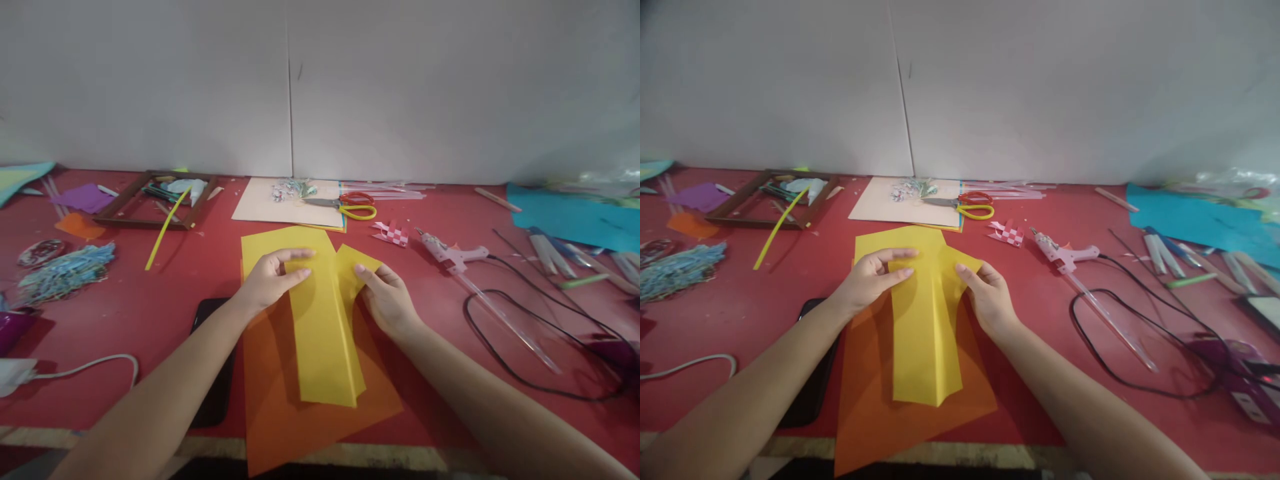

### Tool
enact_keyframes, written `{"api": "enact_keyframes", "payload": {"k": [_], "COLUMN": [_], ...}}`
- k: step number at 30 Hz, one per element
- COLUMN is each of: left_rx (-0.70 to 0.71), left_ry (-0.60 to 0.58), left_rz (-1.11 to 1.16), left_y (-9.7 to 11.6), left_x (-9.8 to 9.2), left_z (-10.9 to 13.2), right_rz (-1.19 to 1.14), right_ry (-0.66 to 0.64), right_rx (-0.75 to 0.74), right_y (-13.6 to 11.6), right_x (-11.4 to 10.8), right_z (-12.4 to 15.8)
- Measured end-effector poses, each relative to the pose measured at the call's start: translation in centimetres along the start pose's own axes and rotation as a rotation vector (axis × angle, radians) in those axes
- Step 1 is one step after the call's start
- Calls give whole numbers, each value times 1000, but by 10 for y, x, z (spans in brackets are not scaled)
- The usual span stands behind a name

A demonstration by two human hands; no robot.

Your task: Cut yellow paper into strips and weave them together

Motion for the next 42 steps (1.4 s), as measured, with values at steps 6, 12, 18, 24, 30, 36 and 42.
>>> {"api": "enact_keyframes", "payload": {"k": [6, 12, 18, 24, 30, 36, 42], "left_rx": [62, 23, -6, -33, -55, -70, -73], "left_ry": [90, -62, -103, -28, -33, -16, 5], "left_rz": [1, 41, -12, -28, 10, 44, 55], "left_y": [5, 7, 1, 0, 0, -2, -4], "left_x": [-8, 6, 9, 2, 3, 3, -1], "left_z": [1, 2, 2, 2, 2, 2, 1], "right_rz": [81, 58, 65, 155, 130, 114, 87], "right_ry": [-100, 15, -17, -43, -12, 1, 20], "right_rx": [92, 84, 48, 14, 12, 17, 5], "right_y": [5, 4, 4, 4, 2, 2, 4], "right_x": [8, -2, -1, 0, 0, 1, -2], "right_z": [6, 4, 3, 7, 6, 6, 5]}}
Point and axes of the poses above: each hand's wrist, its own z-axis away from the middle knuckle, its own x-axis out of the palm, y = z × x, the point moved 9 cm from there along -z, towards the middle knuckle, and after that the axes turned 6 degrees about -x, right-handed, at the moved point
